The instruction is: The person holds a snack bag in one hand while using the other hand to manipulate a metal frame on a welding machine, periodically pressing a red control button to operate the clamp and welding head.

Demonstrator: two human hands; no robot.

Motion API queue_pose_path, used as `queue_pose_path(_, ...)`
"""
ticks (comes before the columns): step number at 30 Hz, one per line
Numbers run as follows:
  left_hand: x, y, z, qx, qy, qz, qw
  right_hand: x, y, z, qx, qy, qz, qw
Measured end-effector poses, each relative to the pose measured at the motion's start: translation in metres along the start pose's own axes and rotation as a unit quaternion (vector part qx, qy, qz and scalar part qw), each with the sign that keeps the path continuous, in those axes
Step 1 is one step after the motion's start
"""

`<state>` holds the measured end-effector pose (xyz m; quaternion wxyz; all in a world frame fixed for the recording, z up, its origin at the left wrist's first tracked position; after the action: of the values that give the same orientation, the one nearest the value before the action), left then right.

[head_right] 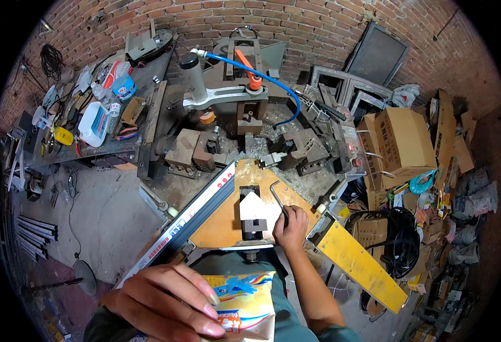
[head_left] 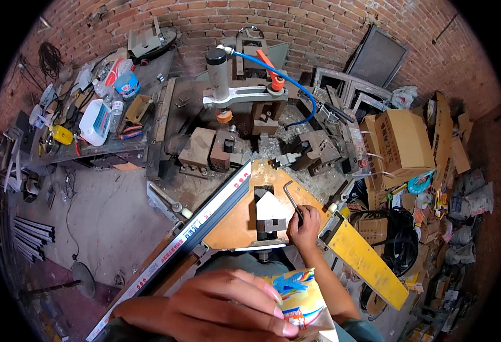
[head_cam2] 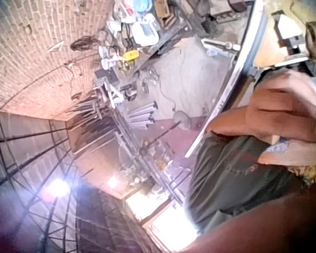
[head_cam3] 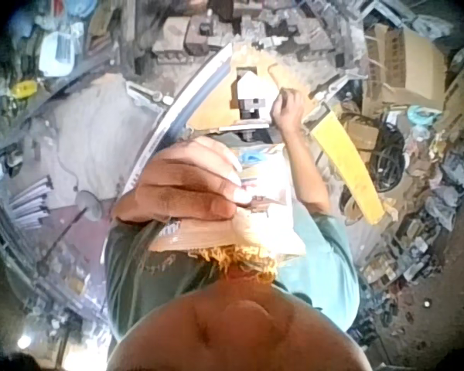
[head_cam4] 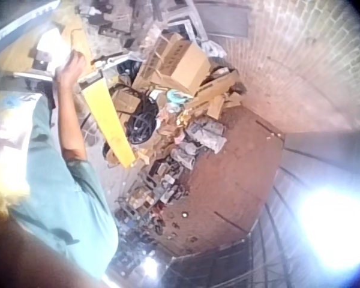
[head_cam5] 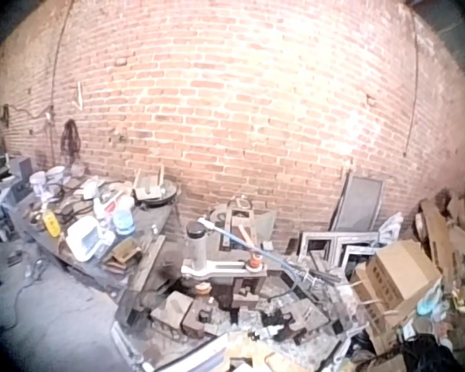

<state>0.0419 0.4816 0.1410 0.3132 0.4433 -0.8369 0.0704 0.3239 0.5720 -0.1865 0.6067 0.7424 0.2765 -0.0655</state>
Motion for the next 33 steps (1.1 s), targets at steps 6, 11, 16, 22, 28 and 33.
queue_pose_path(6,-0.001,-0.001,-0.005,0.0,-0.007,-0.025,1.0,-0.002,0.002,-0.002,0.01,0.002,0.002,1.0)
queue_pose_path(11,-0.005,-0.006,-0.004,0.023,-0.002,-0.021,1.0,-0.003,0.002,-0.001,0.011,0.007,0.001,1.0)
queue_pose_path(16,-0.008,-0.006,-0.005,0.023,0.007,-0.015,1.0,-0.001,0.003,-0.001,0.003,0.001,-0.006,1.0)
queue_pose_path(22,-0.008,-0.008,-0.003,0.017,-0.004,-0.02,1.0,0.0,0.001,-0.001,0.003,0.006,-0.007,1.0)
queue_pose_path(28,-0.013,-0.009,-0.003,0.023,0.011,-0.013,1.0,0.001,0.002,0.0,0.007,0.004,-0.004,1.0)
queue_pose_path(33,-0.011,-0.01,0.0,0.01,0.031,-0.017,0.999,-0.001,0.002,-0.001,0.004,0.004,-0.004,1.0)
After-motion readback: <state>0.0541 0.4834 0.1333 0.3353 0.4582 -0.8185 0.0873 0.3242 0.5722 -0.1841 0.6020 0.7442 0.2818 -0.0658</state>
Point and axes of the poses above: each hand's wrist, its own z-axis away from the middle knuckle, its own y-axis out of the back of the hand, x = y × z, the point moved 5 cm from there along -z, towards the middle knuckle, and after that the axes turned 13 degrees about -x, right-handed, at the moved point
